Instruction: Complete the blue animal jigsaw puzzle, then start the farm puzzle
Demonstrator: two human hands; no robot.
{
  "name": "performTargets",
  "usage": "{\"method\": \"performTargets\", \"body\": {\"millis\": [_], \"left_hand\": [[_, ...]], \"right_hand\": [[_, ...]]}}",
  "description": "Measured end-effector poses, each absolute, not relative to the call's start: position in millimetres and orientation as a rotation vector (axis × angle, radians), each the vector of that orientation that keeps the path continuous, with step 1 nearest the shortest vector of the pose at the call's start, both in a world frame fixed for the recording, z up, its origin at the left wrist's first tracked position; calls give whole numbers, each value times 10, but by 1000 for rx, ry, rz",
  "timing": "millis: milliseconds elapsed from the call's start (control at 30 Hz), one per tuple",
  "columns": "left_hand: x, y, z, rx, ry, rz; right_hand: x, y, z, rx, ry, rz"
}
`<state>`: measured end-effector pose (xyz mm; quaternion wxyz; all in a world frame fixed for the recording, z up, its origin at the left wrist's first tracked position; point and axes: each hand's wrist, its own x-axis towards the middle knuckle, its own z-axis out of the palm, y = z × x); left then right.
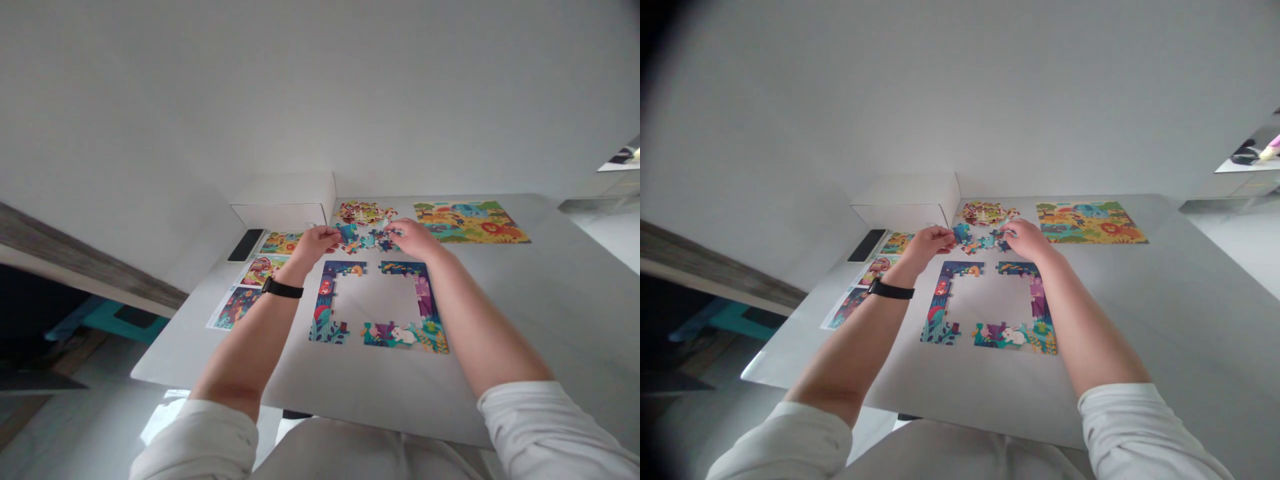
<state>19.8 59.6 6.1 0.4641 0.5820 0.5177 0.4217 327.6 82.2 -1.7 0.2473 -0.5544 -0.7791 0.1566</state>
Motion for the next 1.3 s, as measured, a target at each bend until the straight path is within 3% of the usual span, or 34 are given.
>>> {"method": "performTargets", "body": {"millis": [200,367,1300], "left_hand": [[508,346,185,1295,1075,1071],[472,312,173,1333,1060,1047],[505,320,-94,1397,1178,926]], "right_hand": [[3193,605,266,-1253,-1887,905],[3148,486,350,-1102,-1777,1106],[2956,455,216,-1236,-1827,1088]]}}
